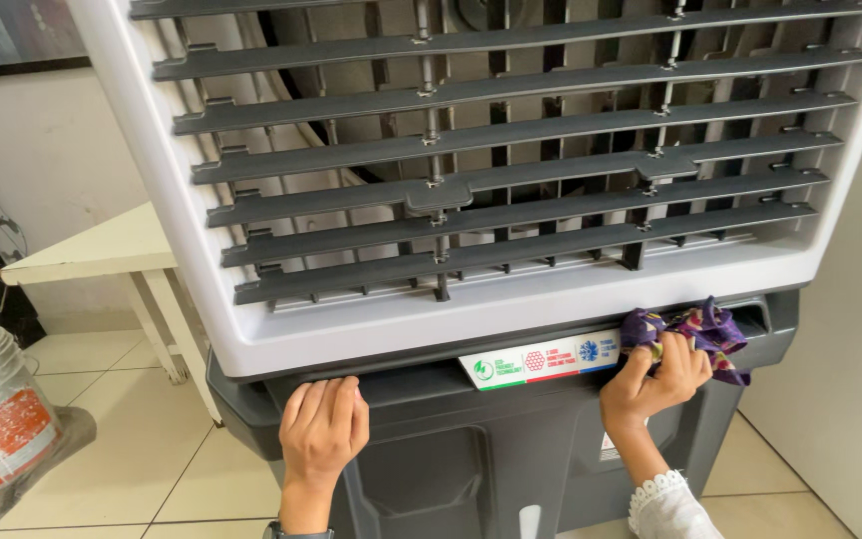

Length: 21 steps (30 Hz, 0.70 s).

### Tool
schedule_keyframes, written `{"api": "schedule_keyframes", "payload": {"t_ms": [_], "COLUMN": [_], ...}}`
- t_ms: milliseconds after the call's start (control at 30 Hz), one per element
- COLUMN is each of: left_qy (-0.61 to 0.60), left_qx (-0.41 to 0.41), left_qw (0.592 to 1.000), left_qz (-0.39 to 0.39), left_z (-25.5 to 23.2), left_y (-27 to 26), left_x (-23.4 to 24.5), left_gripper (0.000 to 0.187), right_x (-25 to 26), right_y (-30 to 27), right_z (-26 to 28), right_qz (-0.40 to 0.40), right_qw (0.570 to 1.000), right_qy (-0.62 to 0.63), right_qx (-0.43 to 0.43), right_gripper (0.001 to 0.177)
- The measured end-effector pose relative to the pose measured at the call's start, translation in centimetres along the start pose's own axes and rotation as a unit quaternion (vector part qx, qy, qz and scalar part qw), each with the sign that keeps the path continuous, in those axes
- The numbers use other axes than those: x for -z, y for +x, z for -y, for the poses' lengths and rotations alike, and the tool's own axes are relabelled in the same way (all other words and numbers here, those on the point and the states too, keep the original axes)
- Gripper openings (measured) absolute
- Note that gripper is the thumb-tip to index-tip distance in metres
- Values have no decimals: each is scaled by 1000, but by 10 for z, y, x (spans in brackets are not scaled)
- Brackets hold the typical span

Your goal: The person wipes the exterior surfaces of a large air cooler with a patterned cloth. They clean the lower front panel, the vented grille, and the top control panel in sequence.

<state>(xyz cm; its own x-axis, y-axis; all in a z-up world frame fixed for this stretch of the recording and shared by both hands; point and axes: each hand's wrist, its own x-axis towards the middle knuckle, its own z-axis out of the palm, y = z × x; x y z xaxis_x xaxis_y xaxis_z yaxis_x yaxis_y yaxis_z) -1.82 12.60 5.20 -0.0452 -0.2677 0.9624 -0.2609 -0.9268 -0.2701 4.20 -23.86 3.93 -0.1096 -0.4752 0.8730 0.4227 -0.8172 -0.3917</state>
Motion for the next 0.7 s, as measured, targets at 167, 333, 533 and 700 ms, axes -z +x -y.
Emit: {"api": "schedule_keyframes", "payload": {"t_ms": [167, 333, 533, 700], "left_qy": [-47, -64, -39, 2], "left_qx": [4, -2, 2, 21], "left_qw": [998, 998, 999, 1000], "left_qz": [29, 15, 1, 10], "left_z": [7, 12, 8, -1], "left_y": [-6, -7, -5, -3], "left_x": [-2, -3, -7, -4], "left_gripper": [11, 13, 11, 7], "right_x": [-9, -14, -10, 1], "right_y": [-10, -16, -9, 2], "right_z": [-12, -16, -5, 6], "right_qz": [-30, -38, -22, 18], "right_qw": [1000, 999, 999, 998], "right_qy": [-3, -7, 15, 60], "right_qx": [-8, -29, -37, -28], "right_gripper": [20, 24, 22, 20]}}
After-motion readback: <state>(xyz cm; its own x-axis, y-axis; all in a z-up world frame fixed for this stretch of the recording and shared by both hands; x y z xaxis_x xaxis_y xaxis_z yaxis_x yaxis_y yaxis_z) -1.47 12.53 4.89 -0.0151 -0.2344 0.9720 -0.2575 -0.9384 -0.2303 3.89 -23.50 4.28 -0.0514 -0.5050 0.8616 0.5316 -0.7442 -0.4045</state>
